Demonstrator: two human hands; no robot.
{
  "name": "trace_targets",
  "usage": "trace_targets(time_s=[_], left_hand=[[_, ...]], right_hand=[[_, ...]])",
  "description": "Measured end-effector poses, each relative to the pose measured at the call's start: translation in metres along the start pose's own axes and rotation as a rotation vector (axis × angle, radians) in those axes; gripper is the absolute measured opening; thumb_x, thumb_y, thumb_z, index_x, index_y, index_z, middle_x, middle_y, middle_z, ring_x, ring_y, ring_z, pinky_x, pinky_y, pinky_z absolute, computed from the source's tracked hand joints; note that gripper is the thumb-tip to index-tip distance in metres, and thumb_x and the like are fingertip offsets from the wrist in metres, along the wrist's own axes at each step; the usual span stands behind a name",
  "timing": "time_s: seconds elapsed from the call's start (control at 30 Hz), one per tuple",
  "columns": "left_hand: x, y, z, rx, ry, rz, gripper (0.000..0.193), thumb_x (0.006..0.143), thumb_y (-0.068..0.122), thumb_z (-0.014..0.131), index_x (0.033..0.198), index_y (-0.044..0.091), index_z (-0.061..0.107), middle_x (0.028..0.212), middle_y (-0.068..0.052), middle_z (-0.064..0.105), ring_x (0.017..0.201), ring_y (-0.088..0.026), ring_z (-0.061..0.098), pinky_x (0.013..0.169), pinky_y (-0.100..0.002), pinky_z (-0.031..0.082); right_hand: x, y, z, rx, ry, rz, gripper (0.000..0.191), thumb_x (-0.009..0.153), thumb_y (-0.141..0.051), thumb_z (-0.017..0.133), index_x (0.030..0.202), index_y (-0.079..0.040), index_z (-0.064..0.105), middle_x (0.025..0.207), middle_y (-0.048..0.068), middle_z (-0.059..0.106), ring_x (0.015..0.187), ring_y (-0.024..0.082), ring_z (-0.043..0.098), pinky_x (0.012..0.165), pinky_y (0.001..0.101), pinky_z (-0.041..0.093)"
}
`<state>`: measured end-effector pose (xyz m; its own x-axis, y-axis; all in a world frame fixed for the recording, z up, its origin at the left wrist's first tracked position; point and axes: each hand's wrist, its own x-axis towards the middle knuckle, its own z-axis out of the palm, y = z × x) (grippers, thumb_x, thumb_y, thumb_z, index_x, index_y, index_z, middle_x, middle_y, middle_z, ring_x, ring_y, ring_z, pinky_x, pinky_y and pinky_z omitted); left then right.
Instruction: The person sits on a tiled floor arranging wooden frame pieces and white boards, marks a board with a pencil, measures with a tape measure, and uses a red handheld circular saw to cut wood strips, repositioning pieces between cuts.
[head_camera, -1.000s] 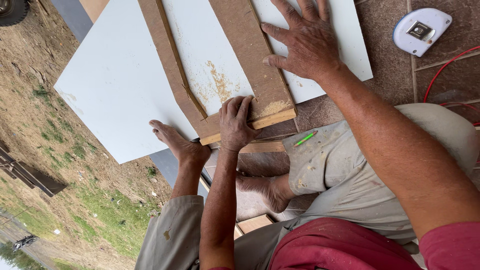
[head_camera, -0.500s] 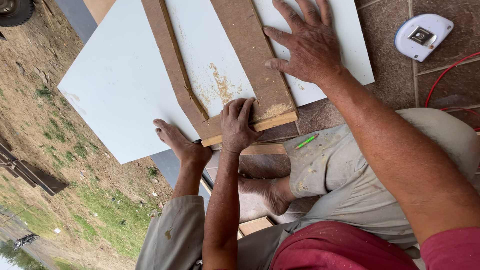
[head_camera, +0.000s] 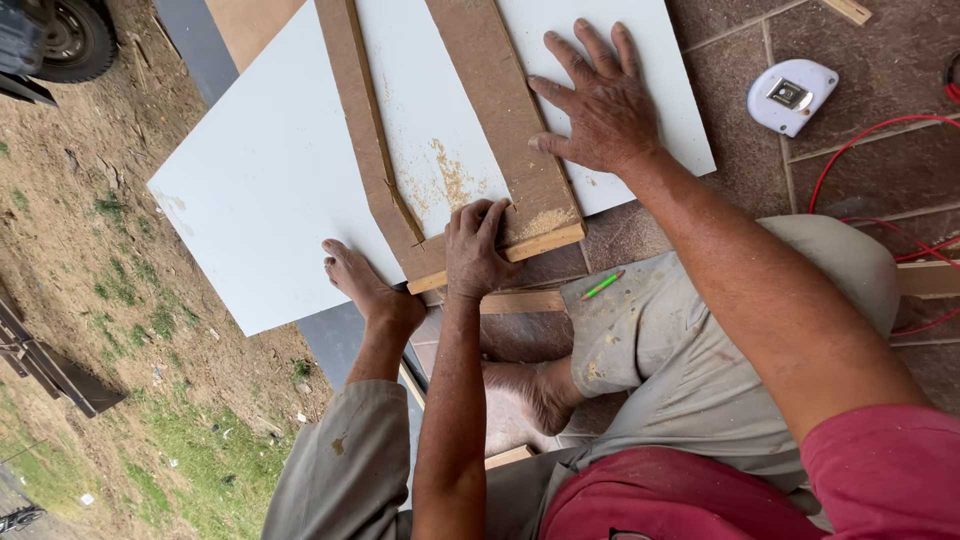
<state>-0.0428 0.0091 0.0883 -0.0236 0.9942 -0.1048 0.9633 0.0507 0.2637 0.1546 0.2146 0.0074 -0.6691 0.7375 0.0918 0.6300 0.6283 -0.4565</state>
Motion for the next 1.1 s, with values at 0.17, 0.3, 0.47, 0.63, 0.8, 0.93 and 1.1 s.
trace_targets(time_s=[0.17,0.3,0.47,0.63,0.8,0.93,1.1], left_hand=[[-0.002,0.002,0.004,0.000,-0.020,-0.015,0.101,0.053,0.031,0.097,0.144,0.020,0.055,0.133,-0.008,0.053,0.125,-0.032,0.051,0.109,-0.049,0.048],[0.004,0.007,-0.001,0.019,-0.008,-0.018,0.100,0.054,0.034,0.098,0.144,0.021,0.055,0.132,-0.009,0.053,0.124,-0.032,0.051,0.106,-0.049,0.048],[0.008,0.011,-0.011,0.022,-0.023,-0.008,0.104,0.052,0.035,0.096,0.145,0.020,0.053,0.132,-0.009,0.053,0.124,-0.031,0.051,0.106,-0.050,0.047],[0.009,0.012,-0.011,0.038,-0.025,0.036,0.099,0.057,0.038,0.097,0.145,0.021,0.053,0.133,-0.008,0.052,0.123,-0.031,0.051,0.104,-0.050,0.047],[0.013,0.005,-0.009,0.028,-0.034,0.033,0.096,0.057,0.038,0.095,0.143,0.022,0.055,0.133,-0.005,0.053,0.125,-0.030,0.051,0.105,-0.049,0.047],[0.008,-0.008,0.002,0.026,-0.053,0.047,0.095,0.059,0.038,0.094,0.144,0.020,0.056,0.135,-0.006,0.052,0.127,-0.029,0.050,0.106,-0.050,0.046],[0.007,-0.016,0.008,0.050,-0.105,0.076,0.098,0.059,0.040,0.094,0.145,0.017,0.053,0.137,-0.008,0.051,0.128,-0.030,0.049,0.104,-0.051,0.045]], right_hand=[[-0.009,-0.003,0.007,-0.037,0.065,-0.067,0.094,0.090,-0.087,0.067,0.158,-0.023,0.055,0.179,0.011,0.017,0.164,0.033,0.007,0.131,0.0564,-0.001],[-0.016,-0.007,0.002,-0.042,0.044,-0.068,0.101,0.084,-0.087,0.068,0.161,-0.023,0.055,0.179,0.012,0.017,0.163,0.032,0.006,0.131,0.0557,0.000],[-0.018,-0.011,-0.002,-0.021,0.034,-0.072,0.099,0.083,-0.088,0.069,0.156,-0.022,0.056,0.180,0.012,0.019,0.164,0.032,0.005,0.132,0.0556,0.000],[-0.020,-0.009,0.001,-0.050,0.066,-0.063,0.096,0.082,-0.087,0.070,0.155,-0.025,0.060,0.180,0.010,0.021,0.163,0.033,0.006,0.130,0.0554,0.000],[-0.019,-0.003,0.007,-0.045,0.060,-0.086,0.098,0.080,-0.087,0.072,0.155,-0.025,0.062,0.178,0.011,0.025,0.163,0.032,0.009,0.132,0.0547,0.002],[-0.025,0.004,0.017,-0.069,0.037,-0.091,0.093,0.083,-0.085,0.073,0.151,-0.024,0.061,0.176,0.010,0.026,0.165,0.031,0.011,0.134,0.0528,0.002],[-0.027,0.003,0.017,0.023,-0.056,-0.076,0.094,0.090,-0.084,0.073,0.157,-0.020,0.058,0.177,0.009,0.026,0.167,0.031,0.012,0.136,0.0552,0.003]])
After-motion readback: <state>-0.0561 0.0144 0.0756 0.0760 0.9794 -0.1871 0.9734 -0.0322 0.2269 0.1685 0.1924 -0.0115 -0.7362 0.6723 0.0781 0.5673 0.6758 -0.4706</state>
